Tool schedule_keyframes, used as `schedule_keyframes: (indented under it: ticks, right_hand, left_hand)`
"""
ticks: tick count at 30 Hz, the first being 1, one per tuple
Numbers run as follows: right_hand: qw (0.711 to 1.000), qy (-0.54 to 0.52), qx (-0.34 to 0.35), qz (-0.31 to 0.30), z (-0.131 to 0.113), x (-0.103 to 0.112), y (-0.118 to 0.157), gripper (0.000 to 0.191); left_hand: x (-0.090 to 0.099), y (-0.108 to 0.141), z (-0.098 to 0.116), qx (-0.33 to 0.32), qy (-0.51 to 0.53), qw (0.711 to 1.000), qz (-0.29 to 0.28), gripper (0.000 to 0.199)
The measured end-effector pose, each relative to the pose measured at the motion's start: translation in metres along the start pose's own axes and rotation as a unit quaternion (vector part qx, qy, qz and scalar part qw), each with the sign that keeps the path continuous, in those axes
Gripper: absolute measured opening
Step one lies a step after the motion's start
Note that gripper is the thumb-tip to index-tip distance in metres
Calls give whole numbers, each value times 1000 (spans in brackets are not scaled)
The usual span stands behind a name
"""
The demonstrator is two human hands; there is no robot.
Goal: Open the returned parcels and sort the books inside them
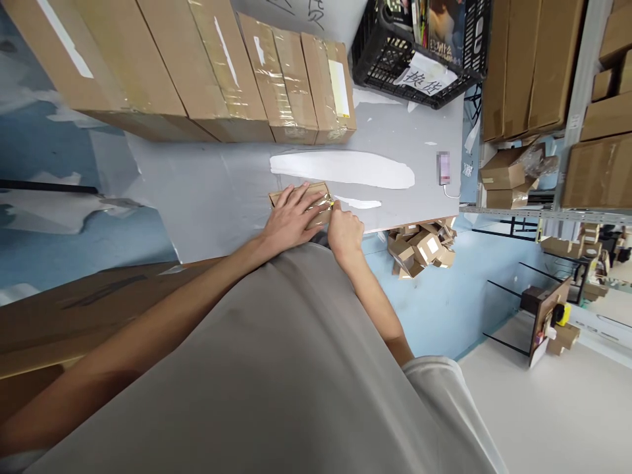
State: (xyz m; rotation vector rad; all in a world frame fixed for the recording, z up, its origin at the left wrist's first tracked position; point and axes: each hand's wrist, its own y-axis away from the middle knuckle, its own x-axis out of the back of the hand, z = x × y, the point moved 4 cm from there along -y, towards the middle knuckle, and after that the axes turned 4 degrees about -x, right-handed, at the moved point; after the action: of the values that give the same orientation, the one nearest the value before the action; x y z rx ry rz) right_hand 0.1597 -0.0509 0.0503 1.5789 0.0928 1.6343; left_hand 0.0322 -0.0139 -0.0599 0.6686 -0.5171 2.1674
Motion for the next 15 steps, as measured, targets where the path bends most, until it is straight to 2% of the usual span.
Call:
schedule_keyframes:
  ticks: [7,15]
  right_hand:
    - [999,-44,10,-1,3,3,-4,42]
    - [999,-32,-10,-14,14,-15,13,44]
  left_hand:
    - [1,-2,1,2,20,1000,16,61]
    - [-1,0,4,10,6,1000,2,56]
